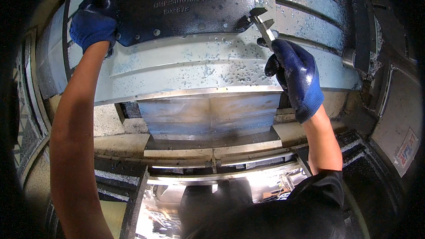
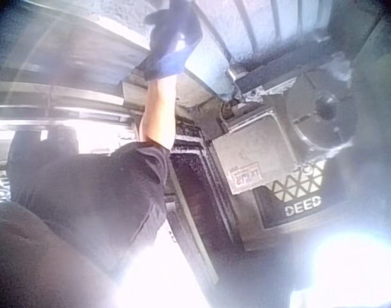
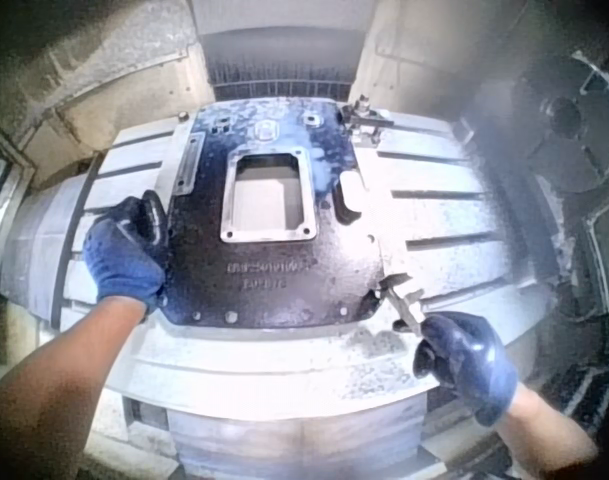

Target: The person measures the dimensions of a metal component inside a machine using calipers, then measures several metal parts laid out on the floor nearby.

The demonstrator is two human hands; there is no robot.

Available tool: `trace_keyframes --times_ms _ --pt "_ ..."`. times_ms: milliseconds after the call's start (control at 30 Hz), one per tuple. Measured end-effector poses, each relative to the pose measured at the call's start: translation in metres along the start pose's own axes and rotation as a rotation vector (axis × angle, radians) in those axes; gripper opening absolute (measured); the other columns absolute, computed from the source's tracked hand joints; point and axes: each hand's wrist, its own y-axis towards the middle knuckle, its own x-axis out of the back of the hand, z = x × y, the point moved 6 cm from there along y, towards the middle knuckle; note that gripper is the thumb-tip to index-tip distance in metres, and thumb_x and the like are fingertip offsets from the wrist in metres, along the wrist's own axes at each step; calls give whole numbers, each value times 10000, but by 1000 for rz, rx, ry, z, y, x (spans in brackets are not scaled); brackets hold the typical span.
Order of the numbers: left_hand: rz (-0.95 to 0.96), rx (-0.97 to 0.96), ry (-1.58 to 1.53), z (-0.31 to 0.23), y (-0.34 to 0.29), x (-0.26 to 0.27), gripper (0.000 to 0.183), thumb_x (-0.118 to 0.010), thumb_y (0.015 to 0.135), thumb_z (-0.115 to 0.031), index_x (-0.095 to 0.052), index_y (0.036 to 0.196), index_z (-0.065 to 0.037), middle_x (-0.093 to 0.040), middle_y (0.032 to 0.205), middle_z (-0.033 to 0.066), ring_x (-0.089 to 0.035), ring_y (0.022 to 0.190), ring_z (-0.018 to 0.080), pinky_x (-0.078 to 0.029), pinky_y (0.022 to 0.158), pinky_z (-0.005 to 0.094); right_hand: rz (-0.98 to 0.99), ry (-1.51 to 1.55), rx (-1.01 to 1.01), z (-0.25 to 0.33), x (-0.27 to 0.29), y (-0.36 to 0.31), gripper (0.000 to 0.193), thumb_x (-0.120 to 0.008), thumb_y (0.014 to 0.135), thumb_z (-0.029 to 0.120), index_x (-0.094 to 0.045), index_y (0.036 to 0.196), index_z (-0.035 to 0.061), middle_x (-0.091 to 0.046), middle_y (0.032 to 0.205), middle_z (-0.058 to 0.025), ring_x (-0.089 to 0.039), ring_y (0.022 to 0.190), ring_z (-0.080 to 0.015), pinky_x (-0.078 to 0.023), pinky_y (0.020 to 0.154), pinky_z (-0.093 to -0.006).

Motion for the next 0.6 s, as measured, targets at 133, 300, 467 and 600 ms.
trace_keyframes --times_ms 133,300,467,600 --pt "35 10 -14 -5 1 4 582 -508 1004 -623 -796 1140 -136 -775 1121 135 -753 1036 316 -576 929 404 31 29 48 -5 3 2 380 -593 1031 362 -704 1159 21 -671 718 -52 -418 496 -49 -297 471 -228" --pt "84 0 -15 -7 2 4 577 -503 1014 -609 -796 1138 -128 -773 1125 143 -752 1037 316 -574 937 401 63 12 38 -1 3 -1 390 -594 1031 378 -704 1152 24 -674 730 -48 -420 497 -46 -298 469 -228" --pt "-7 -19 -56 -3 -1 2 569 -512 1018 -594 -799 1109 -111 -773 1111 154 -754 1035 312 -572 951 394 80 9 32 0 3 -1 384 -601 1027 394 -705 1102 33 -680 740 -45 -427 495 -45 -300 468 -224" --pt "45 -11 -38 -1 1 -1 573 -517 1014 -602 -802 1099 -112 -775 1105 155 -754 1031 313 -572 950 396 85 -3 49 -2 4 0 375 -604 1026 395 -705 1086 39 -678 738 -43 -437 498 -45 -309 470 -221"
